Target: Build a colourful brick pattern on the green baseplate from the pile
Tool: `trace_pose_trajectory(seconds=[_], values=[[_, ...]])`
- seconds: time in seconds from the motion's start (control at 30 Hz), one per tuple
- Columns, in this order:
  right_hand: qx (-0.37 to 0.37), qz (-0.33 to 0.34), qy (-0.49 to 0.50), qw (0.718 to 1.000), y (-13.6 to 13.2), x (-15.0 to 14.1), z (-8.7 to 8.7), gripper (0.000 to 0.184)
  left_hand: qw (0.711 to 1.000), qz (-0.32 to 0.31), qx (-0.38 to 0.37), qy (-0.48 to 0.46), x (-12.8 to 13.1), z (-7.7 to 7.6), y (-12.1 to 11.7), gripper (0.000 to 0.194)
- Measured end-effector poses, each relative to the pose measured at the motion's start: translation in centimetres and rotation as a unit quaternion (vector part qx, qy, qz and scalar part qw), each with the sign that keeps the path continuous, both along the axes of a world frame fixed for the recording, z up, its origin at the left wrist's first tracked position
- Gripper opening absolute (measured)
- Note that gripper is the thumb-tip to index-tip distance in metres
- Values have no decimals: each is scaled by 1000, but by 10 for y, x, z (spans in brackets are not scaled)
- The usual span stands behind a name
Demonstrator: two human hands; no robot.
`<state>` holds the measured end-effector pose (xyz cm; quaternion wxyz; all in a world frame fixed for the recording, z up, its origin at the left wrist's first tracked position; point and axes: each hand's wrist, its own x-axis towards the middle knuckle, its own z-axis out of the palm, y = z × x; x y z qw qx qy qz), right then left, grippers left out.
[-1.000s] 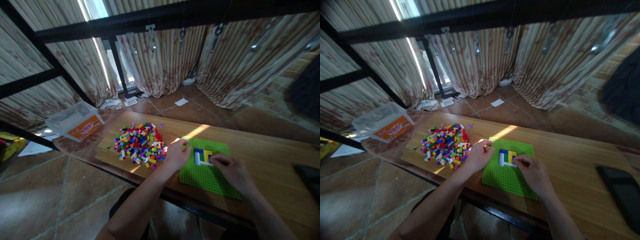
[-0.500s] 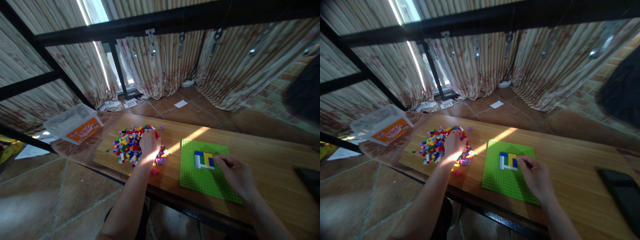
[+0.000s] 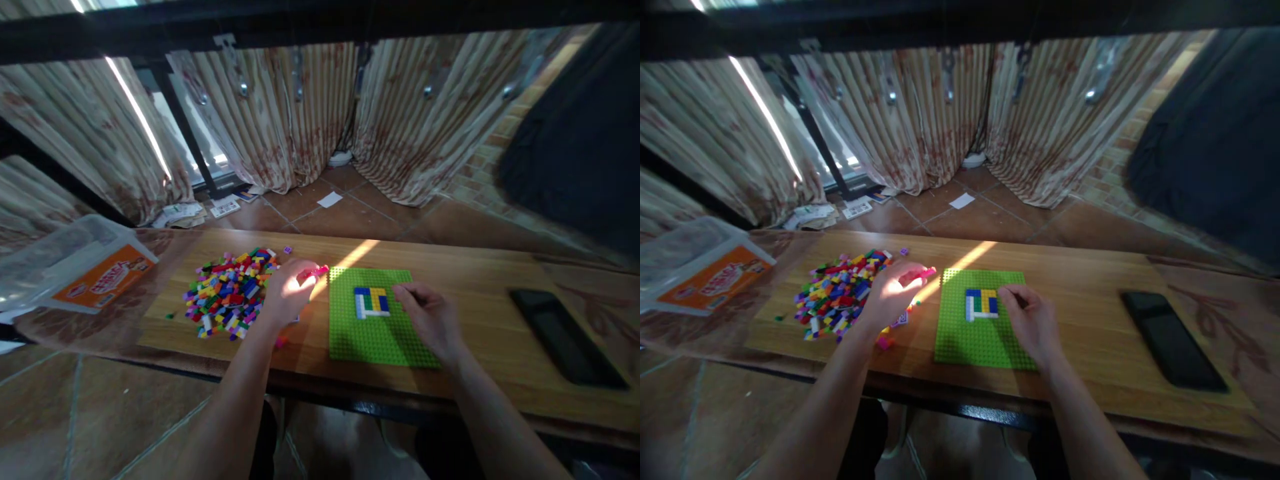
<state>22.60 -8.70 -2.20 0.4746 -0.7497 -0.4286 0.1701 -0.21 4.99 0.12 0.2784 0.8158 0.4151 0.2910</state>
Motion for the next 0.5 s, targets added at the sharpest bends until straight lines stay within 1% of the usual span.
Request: trace_pose_trajectory(seconds=[0.1,0.13,0.2,0.3,0.4,0.5], values=[[44,33,86,995,0,-6,9,33,994,-106,0,-24,22,-1,-26,14],[44,56,109,991,-1,-7,12,33,990,-141,5,-18,29,-2,-34,13],[36,103,145,983,-3,-9,14,31,982,-188,14,-10,41,-5,-47,13],[18,156,160,975,-7,-8,11,24,978,-209,21,-7,53,-13,-57,13],[-9,187,126,974,-11,-4,4,17,978,-209,15,-11,58,-21,-60,14],[-35,206,82,975,-15,2,1,15,977,-214,2,-10,60,-23,-61,14]])
